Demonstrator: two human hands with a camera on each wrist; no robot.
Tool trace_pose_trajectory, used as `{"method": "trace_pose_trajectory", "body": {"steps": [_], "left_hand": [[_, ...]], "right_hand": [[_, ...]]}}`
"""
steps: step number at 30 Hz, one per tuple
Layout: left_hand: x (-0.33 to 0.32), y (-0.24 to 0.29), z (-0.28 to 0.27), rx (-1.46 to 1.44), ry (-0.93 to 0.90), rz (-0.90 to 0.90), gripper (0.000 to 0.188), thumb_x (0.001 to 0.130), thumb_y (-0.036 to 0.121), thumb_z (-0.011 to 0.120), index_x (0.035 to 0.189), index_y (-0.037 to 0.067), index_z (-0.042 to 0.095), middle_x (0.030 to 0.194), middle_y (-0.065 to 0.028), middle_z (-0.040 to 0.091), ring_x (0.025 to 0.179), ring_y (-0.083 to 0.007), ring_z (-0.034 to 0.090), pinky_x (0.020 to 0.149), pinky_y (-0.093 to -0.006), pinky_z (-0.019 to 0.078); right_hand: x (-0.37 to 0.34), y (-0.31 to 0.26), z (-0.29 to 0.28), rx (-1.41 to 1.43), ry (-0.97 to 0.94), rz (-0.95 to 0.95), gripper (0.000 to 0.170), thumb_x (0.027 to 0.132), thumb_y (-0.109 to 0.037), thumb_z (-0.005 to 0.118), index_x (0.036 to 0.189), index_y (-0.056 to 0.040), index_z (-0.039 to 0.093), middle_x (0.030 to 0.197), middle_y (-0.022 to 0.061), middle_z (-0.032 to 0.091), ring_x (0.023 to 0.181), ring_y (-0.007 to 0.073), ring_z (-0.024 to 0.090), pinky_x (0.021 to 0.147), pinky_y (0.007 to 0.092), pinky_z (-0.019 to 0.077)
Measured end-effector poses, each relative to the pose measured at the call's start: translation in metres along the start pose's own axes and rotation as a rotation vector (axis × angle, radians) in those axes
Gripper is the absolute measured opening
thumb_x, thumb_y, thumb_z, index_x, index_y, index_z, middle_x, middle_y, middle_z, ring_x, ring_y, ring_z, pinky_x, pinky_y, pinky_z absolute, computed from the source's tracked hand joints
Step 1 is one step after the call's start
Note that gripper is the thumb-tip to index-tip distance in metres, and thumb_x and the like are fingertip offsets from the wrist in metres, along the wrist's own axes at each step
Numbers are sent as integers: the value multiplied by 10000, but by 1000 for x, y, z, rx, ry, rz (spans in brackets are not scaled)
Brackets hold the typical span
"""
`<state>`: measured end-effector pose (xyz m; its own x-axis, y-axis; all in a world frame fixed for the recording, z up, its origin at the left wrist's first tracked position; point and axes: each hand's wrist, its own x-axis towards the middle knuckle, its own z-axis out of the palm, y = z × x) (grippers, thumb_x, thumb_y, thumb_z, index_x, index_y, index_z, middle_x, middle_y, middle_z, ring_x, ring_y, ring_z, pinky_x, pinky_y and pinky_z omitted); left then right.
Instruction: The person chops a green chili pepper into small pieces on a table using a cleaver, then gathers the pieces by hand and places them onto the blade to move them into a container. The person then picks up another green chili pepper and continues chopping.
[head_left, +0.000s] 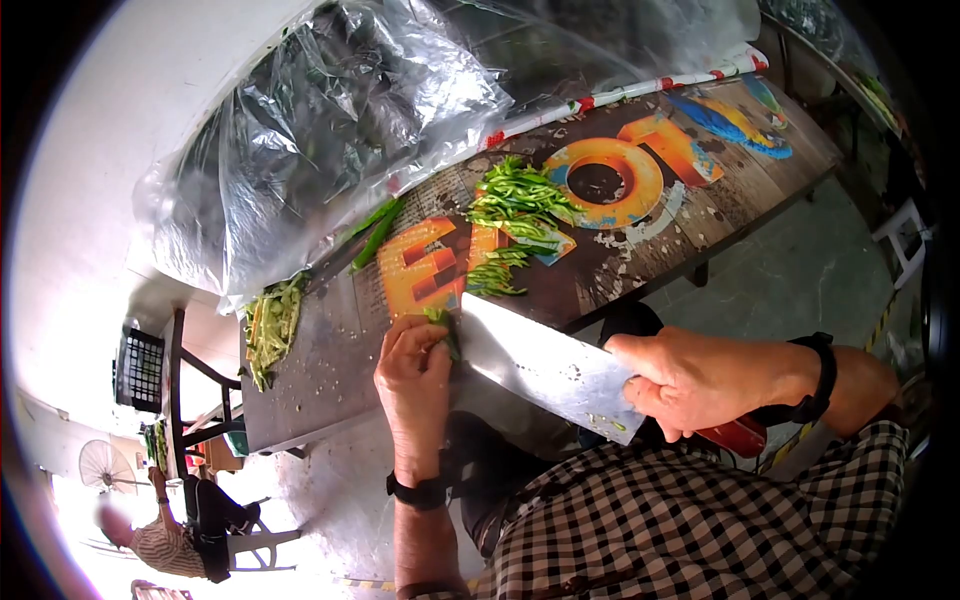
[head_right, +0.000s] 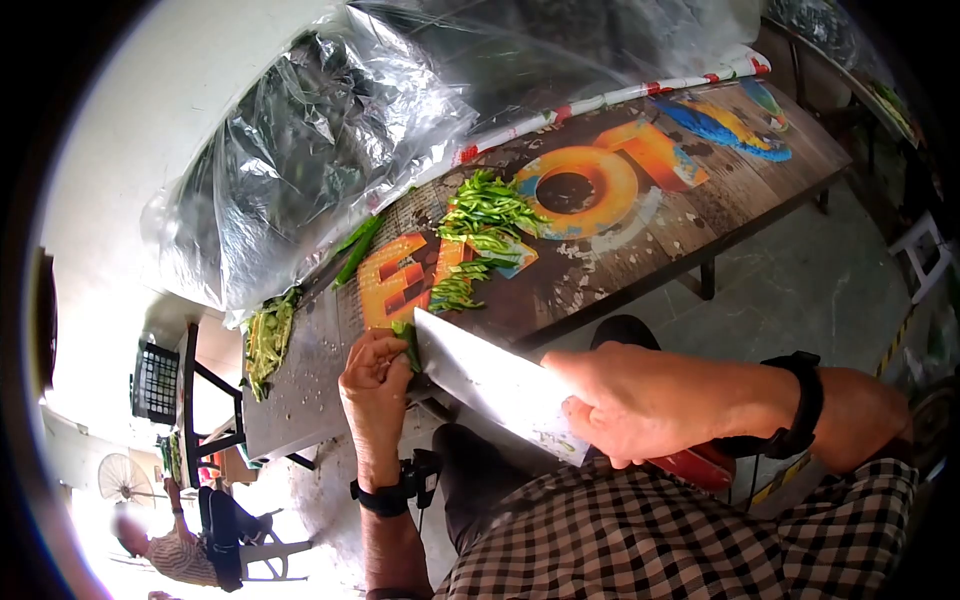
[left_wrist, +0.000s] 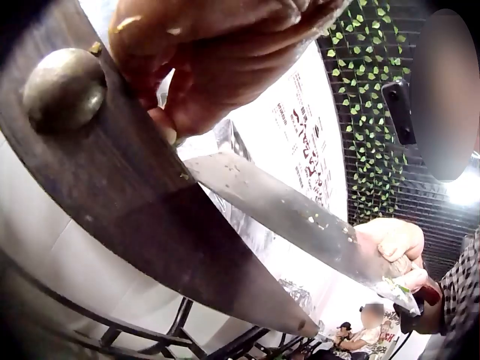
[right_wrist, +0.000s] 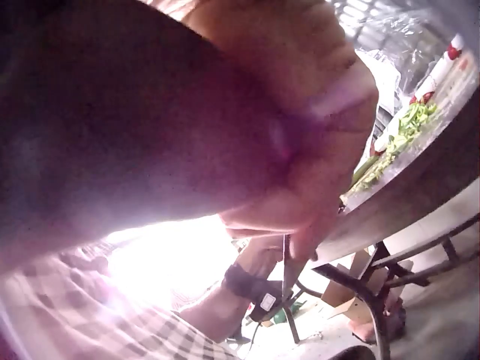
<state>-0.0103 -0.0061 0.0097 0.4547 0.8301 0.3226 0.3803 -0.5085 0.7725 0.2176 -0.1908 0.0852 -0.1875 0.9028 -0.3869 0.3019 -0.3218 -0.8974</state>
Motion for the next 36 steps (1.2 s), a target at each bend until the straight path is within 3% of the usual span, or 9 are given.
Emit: {"method": "trace_pose_trajectory", "body": {"steps": [3, 5, 8, 11, 14, 17, 29, 32, 36], "left_hand": [[0, -2, 0, -20, 5, -2, 166, 805, -60, 602, 950, -30, 678, 1045, -92, 654, 829, -135, 650, 728, -255, 537], [0, -1, 1, 60, 26, 88, 194, 803, -61, 594, 973, -20, 678, 988, -92, 664, 808, -137, 651, 706, -260, 534], [3, 4, 1, 140, 10, 34, 255, 774, -76, 577, 996, 11, 666, 891, -113, 654, 732, -219, 653, 705, -311, 530], [8, 8, 0, 280, -54, -16, 327, 764, -65, 565, 1061, 39, 654, 898, -134, 666, 771, -278, 670, 720, -353, 530], [9, 5, 3, 222, -16, 85, 353, 766, -48, 562, 1093, 58, 646, 941, -152, 679, 830, -324, 678, 739, -388, 530], [9, 3, 2, 367, -19, 157, 402, 801, -48, 562, 1189, 34, 633, 859, -100, 682, 608, -116, 568, 611, -278, 481], [5, 3, 17, 183, 21, 136, 349, 818, -86, 564, 1145, 1, 648, 899, -55, 695, 697, -57, 589, 646, -206, 474], [8, 11, 15, 116, -8, 36, 314, 787, -69, 599, 1075, 38, 665, 904, -121, 671, 771, -231, 664, 695, -319, 527], [9, 3, 7, 23, -61, 29, 252, 785, -67, 596, 1009, 16, 676, 905, -114, 667, 744, -189, 644, 682, -284, 511]], "right_hand": [[-3, -2, -6, 30, 50, 16, 120, 956, -73, 407, 903, 33, 384, 627, 78, 519, 546, 168, 633, 488, 312, 505], [-5, -4, -9, 40, 81, 20, 119, 961, -83, 408, 933, 33, 406, 656, 73, 523, 568, 168, 639, 504, 302, 502], [-5, -5, -11, 59, 93, -2, 153, 968, -101, 405, 1002, 41, 449, 687, 63, 533, 587, 163, 645, 514, 294, 499], [-1, -4, -14, 12, 92, -5, 187, 961, -99, 405, 1043, 57, 467, 692, 73, 549, 584, 167, 646, 511, 297, 500], [4, -4, -16, -3, 124, -9, 199, 951, -94, 407, 1052, 66, 470, 696, 87, 567, 578, 174, 649, 501, 300, 498], [8, -1, -16, 12, 144, -35, 209, 944, -91, 410, 1061, 72, 468, 696, 100, 578, 571, 182, 652, 491, 305, 499], [19, 5, -15, -31, 144, -55, 178, 947, -95, 408, 1016, 67, 435, 673, 117, 576, 559, 194, 647, 467, 328, 488], [25, 6, -15, -31, 151, -76, 170, 944, -91, 406, 996, 69, 431, 668, 118, 573, 554, 193, 643, 461, 331, 483], [26, 7, -16, -15, 153, -85, 177, 939, -85, 408, 1003, 77, 435, 671, 117, 574, 558, 191, 643, 461, 326, 483]]}}
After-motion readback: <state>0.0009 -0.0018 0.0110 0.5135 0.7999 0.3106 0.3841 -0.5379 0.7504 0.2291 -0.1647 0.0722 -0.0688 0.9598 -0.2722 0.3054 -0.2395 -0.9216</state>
